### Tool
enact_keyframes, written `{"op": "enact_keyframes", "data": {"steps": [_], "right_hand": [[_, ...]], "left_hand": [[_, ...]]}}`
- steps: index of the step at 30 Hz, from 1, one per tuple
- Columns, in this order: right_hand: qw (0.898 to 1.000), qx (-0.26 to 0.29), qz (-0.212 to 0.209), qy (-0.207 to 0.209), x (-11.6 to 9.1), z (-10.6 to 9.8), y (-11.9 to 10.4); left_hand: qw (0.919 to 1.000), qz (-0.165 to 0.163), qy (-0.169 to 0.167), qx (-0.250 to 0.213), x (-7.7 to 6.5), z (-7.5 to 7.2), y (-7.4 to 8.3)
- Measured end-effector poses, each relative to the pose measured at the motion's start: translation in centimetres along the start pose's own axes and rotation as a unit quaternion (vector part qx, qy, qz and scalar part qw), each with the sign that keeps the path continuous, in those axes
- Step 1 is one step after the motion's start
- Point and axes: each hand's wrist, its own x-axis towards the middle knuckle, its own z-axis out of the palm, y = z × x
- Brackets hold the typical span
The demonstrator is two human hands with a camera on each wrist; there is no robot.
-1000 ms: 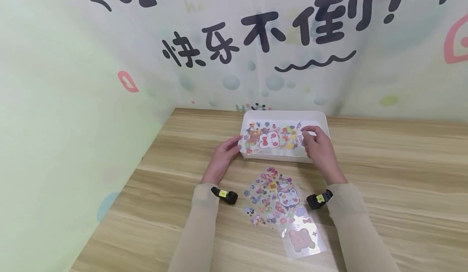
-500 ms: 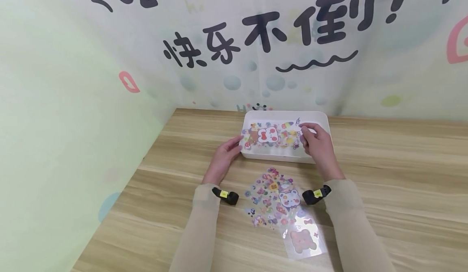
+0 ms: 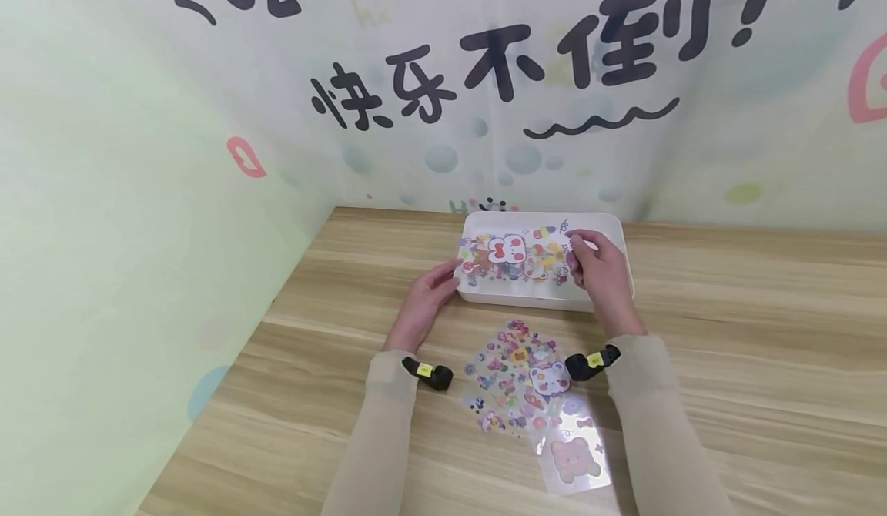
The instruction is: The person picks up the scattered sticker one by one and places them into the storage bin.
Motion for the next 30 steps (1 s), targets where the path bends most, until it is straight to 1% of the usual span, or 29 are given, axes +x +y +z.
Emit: {"op": "enact_keyframes", "data": {"steps": [10, 14, 24, 30], "right_hand": [[1.000, -0.015, 0.016, 0.006, 0.30, 0.05, 0.59], [1.000, -0.017, 0.021, 0.008, 0.30, 0.17, 0.65], [0.999, -0.029, 0.012, 0.012, 0.34, 0.26, 0.38], [0.997, -0.062, 0.013, 0.037, 0.37, 0.36, 0.55]], "left_hand": [[0.9998, -0.002, -0.004, 0.022, -0.13, -0.10, 0.04], [0.9998, -0.003, -0.004, 0.018, -0.15, -0.14, 0.01], [0.9999, 0.000, -0.001, 0.013, -0.10, -0.16, 0.14], [1.0000, 0.001, 0.000, 0.009, -0.04, -0.06, 0.07]]}}
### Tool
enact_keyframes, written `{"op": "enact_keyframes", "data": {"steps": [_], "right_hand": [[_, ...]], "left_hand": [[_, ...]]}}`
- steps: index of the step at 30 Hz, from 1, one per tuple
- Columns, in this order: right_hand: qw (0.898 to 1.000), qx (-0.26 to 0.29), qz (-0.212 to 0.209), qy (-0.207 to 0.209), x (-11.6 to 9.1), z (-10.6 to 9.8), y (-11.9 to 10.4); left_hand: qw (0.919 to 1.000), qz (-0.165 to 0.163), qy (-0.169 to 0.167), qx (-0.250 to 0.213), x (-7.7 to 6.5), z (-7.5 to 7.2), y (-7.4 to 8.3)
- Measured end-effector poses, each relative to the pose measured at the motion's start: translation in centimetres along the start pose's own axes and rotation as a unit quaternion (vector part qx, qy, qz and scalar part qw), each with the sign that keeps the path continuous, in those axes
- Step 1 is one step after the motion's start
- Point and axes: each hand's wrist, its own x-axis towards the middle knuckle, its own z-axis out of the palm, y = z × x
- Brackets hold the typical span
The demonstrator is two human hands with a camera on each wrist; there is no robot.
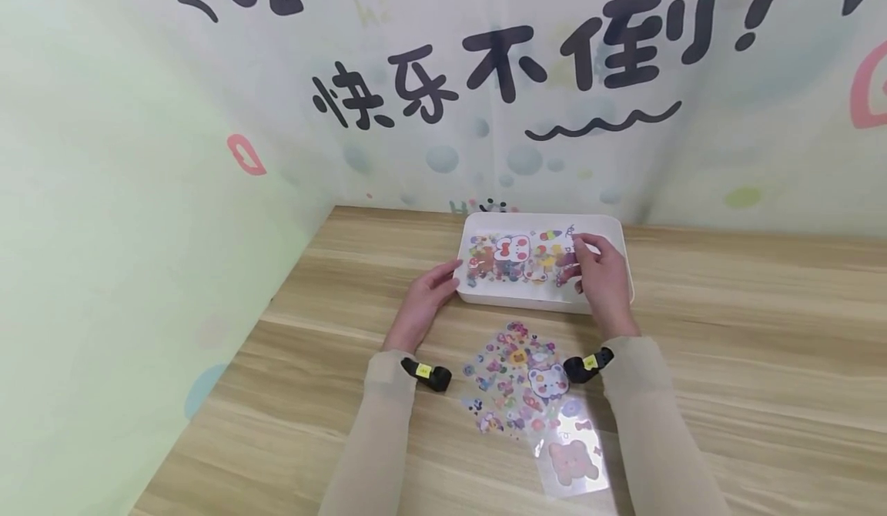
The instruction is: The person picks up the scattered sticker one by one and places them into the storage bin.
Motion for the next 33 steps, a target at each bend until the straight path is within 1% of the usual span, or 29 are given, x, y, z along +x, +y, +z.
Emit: {"op": "enact_keyframes", "data": {"steps": [5, 13, 20, 25, 29, 33], "right_hand": [[1.000, -0.013, 0.005, 0.014, 0.02, 0.24, 0.06], [0.999, -0.029, -0.006, 0.024, 0.34, 0.42, 0.42], [0.999, -0.051, -0.011, 0.009, 0.27, 0.51, 0.55], [0.996, -0.082, -0.012, -0.014, 0.22, 0.62, 0.54], [0.995, -0.093, -0.014, -0.032, 0.34, 0.59, 0.61], [0.993, -0.109, -0.006, -0.036, 0.58, 0.67, 0.64]], "left_hand": [[1.0000, -0.001, -0.002, -0.007, 0.01, 0.02, -0.11], [0.9999, -0.001, -0.004, -0.010, 0.00, 0.03, 0.00], [1.0000, 0.001, -0.003, -0.009, 0.02, 0.09, -0.13], [0.9999, 0.000, -0.003, -0.009, 0.06, 0.12, -0.20], [1.0000, -0.002, -0.001, -0.007, 0.06, 0.12, -0.18], [1.0000, -0.003, 0.000, -0.009, 0.05, 0.12, -0.13]]}}
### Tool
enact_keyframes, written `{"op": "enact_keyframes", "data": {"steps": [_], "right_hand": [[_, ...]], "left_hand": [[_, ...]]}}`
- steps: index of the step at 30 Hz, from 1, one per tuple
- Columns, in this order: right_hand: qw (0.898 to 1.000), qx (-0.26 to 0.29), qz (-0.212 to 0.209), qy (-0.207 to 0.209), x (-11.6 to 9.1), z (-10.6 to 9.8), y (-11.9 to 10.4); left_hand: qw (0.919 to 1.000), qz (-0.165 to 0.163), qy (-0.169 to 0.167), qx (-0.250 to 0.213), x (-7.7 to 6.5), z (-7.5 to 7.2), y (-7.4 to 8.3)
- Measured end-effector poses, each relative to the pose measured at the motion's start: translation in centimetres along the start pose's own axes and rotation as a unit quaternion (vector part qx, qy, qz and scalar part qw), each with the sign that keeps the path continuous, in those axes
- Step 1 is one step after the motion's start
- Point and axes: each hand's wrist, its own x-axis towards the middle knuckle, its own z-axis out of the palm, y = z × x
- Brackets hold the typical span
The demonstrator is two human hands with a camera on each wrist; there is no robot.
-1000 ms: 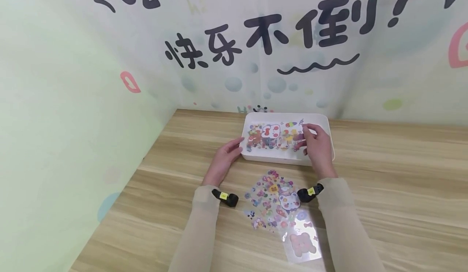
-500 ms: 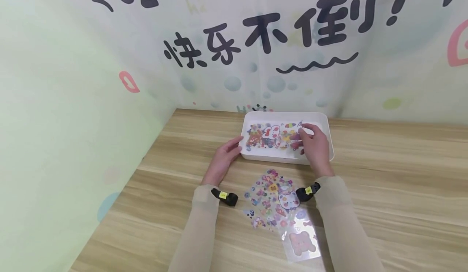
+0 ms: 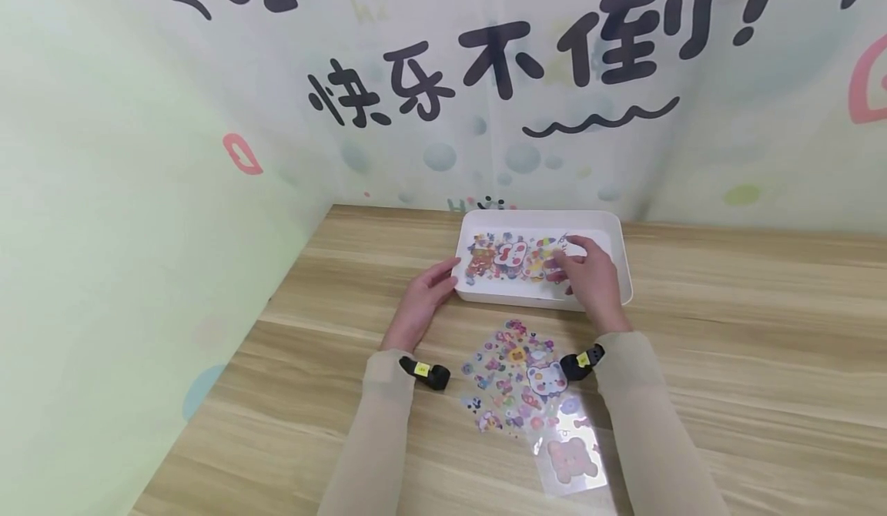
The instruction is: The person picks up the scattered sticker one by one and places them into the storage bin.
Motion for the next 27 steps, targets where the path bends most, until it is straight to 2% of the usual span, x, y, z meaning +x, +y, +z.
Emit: {"op": "enact_keyframes", "data": {"steps": [3, 11, 19, 27], "right_hand": [[1.000, -0.012, 0.007, -0.003, 0.11, 0.17, -0.02], [0.998, -0.042, -0.022, -0.029, -0.22, 0.03, -0.38], [0.997, -0.055, 0.000, -0.045, -0.32, -0.15, -0.42], [0.995, -0.089, -0.007, -0.049, -0.23, -0.20, -0.34]], "left_hand": [[1.0000, 0.000, 0.000, 0.001, -0.04, 0.00, 0.00], [1.0000, 0.001, -0.001, 0.004, -0.06, -0.01, 0.05], [1.0000, 0.001, -0.003, 0.006, -0.10, -0.01, 0.19], [1.0000, 0.003, -0.004, -0.002, 0.02, 0.01, 0.12]]}}
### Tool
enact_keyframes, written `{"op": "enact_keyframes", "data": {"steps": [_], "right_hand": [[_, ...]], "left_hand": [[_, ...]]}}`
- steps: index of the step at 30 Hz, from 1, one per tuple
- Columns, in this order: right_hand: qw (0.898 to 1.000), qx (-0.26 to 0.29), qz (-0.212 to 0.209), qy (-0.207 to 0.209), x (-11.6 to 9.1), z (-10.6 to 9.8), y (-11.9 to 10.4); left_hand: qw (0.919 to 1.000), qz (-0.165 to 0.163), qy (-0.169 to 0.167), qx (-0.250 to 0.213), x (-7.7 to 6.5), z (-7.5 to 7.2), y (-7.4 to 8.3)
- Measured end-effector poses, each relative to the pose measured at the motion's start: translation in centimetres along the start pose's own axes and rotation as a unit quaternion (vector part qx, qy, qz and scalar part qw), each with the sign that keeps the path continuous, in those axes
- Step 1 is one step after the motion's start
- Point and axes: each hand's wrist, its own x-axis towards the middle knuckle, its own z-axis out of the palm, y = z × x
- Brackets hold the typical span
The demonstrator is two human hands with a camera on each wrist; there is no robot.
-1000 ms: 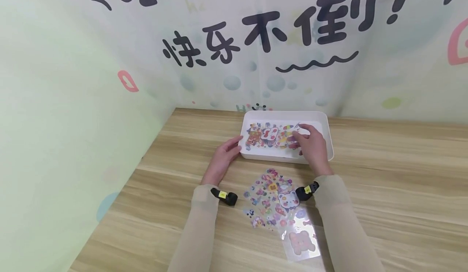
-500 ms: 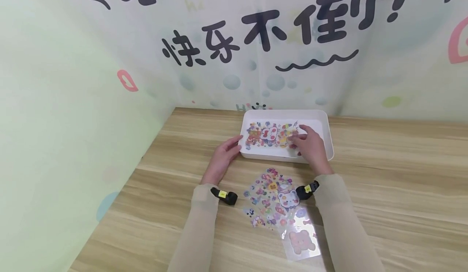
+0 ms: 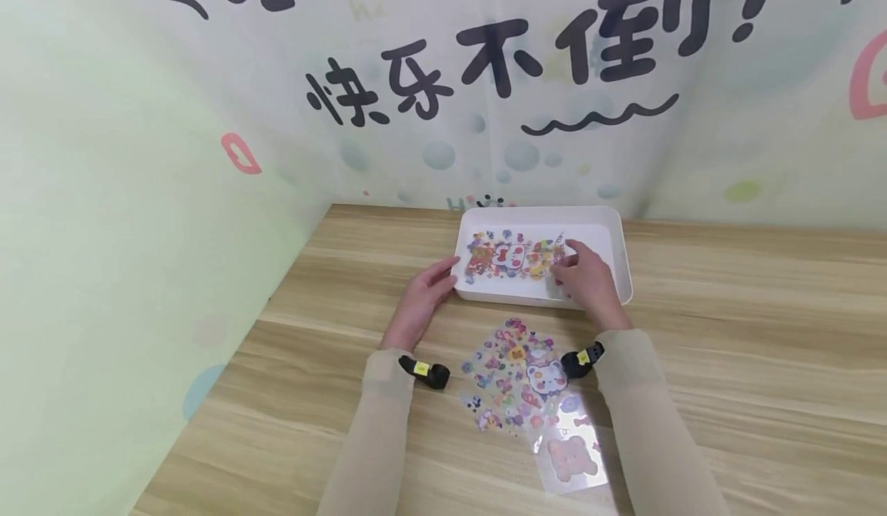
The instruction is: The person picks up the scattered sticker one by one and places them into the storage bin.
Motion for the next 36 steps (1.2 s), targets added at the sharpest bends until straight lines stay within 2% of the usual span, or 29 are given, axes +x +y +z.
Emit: {"op": "enact_keyframes", "data": {"steps": [4, 12, 28, 36], "right_hand": [[1.000, -0.021, 0.007, -0.007, -0.03, -0.05, -0.16], [0.999, -0.025, 0.036, -0.021, -0.10, -0.06, -0.63], [0.999, -0.043, 0.026, -0.009, 0.14, 0.38, 0.16], [0.998, -0.055, 0.022, -0.004, 0.08, 0.32, -0.22]], "left_hand": [[1.0000, -0.004, 0.002, 0.005, -0.12, 0.02, 0.08], [1.0000, -0.001, 0.002, 0.005, -0.29, 0.06, 0.20], [0.9997, -0.009, -0.002, -0.021, -0.08, -0.03, 0.18], [0.9999, -0.006, 0.005, -0.010, -0.13, -0.02, 0.30]]}}
